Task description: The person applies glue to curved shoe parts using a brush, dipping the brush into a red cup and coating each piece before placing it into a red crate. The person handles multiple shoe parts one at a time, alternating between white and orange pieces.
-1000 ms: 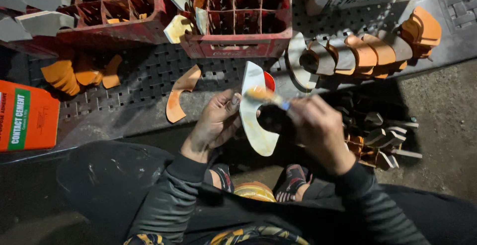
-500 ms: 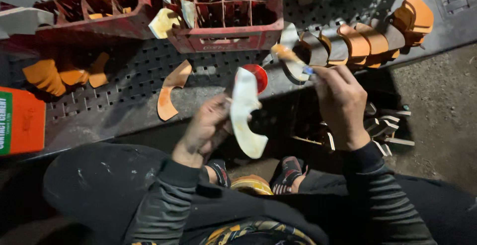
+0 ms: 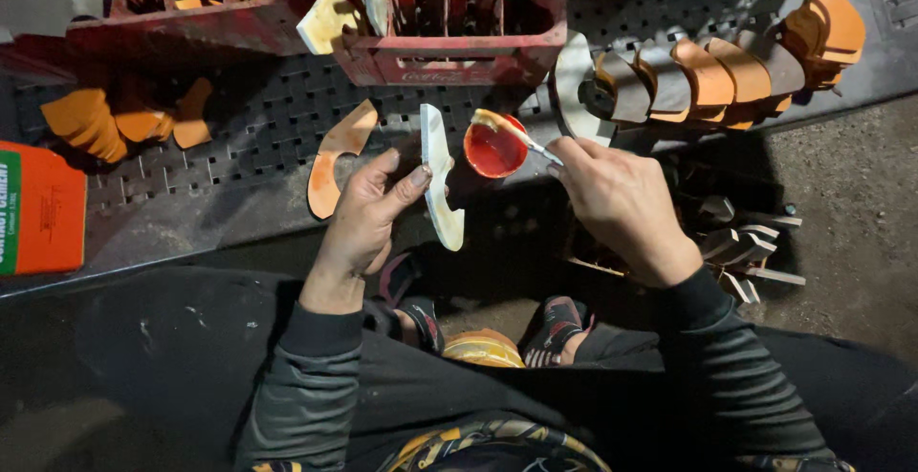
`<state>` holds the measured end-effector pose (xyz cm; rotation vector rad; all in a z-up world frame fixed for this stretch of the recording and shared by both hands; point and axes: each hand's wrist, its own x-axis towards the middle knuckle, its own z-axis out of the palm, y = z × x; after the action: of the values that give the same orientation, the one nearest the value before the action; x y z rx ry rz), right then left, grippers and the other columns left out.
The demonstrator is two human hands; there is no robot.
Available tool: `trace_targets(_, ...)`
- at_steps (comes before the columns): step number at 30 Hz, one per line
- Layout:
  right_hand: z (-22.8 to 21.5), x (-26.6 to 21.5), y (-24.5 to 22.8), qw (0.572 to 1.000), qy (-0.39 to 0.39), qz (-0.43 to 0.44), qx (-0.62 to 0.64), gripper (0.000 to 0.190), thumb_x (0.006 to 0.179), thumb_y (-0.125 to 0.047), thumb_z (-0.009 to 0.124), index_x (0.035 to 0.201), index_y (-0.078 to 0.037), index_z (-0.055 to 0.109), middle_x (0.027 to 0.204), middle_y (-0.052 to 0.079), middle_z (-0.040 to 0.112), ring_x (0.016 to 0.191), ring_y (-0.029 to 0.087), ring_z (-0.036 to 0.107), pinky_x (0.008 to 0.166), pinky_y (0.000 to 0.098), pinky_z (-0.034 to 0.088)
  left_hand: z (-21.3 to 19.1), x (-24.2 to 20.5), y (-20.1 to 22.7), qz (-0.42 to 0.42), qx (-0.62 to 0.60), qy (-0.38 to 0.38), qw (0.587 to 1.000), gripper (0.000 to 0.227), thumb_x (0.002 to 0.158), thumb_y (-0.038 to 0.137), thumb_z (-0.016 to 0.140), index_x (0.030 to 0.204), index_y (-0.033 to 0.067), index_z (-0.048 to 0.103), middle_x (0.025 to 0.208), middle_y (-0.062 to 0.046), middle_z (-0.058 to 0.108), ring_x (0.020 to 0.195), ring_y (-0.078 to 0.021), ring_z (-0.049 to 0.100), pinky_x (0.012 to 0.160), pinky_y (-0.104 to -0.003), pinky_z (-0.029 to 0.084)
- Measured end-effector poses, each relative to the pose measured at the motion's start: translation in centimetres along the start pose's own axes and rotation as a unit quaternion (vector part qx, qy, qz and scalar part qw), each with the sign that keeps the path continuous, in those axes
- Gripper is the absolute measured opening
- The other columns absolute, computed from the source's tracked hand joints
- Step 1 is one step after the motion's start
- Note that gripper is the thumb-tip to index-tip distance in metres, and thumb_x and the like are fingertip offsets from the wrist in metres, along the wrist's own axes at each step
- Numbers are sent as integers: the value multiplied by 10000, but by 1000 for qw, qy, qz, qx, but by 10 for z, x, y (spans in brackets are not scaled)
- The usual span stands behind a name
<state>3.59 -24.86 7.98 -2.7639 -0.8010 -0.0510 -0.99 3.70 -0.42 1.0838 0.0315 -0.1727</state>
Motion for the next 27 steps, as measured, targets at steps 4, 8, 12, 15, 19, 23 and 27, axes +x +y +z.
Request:
trace_targets(4,-15,1,-4,1000,-11,16,20,210,946,-271,685,1075,-106,684,891,91,699,768,341,680,602,446,517,4,0,10,-13,-3,15,1000,324,1006,131,672,1280,-39,650,1165,-69,725,1093,-122,664,1010,-285,511)
trace_targets(8,-19,1,-8,999,-23,-23,-26,275,902,-317,713,1073,-102,733,839,81,649,713,298,668,561,410,513,7,-1,9,-11,-22,-2,1000,322,1028,134,667,1303,-32,649,1183,-42,711,1102,-103,642,1016,-279,501)
trace_targets(12,-5,5,-16,994,34,-57,-91,128,935,-229,689,989,-133,754,816,54,603,733,237,667,579,367,520,10,2,10,-17,-11,-21,1000,312,1048,139,665,1317,-18,660,1148,-25,703,1056,-96,624,982,-280,505)
trace_targets(15,-2,5,-17,992,59,-70,-92,122,921,-214,691,986,-136,760,825,49,595,743,227,659,582,358,521,11,0,11,-16,-25,-22,999,321,1023,146,659,1311,5,652,1181,-14,709,1092,-81,629,1010,-264,495)
trace_targets(19,-9,2,-13,997,53,-39,-47,148,963,-177,675,1063,-107,759,812,63,600,721,245,660,581,363,520,8,-2,9,-18,-33,-15,999,297,1031,142,667,1286,-9,663,1165,-36,717,1083,-99,643,1007,-276,497)
trace_targets(23,-11,-1,-10,1000,20,6,-10,236,943,-149,659,1152,-68,731,900,101,671,735,318,679,613,397,539,8,-1,7,-18,-32,-14,999,303,1025,139,676,1283,-19,660,1168,-40,715,1083,-100,641,1003,-277,496)
trace_targets(27,-11,-4,-6,998,19,39,42,285,942,-129,647,1215,-57,691,995,122,703,810,357,698,665,420,555,11,-1,10,-33,-36,-5,999,315,1017,148,673,1287,-13,652,1152,-35,717,1057,-102,646,977,-283,509)
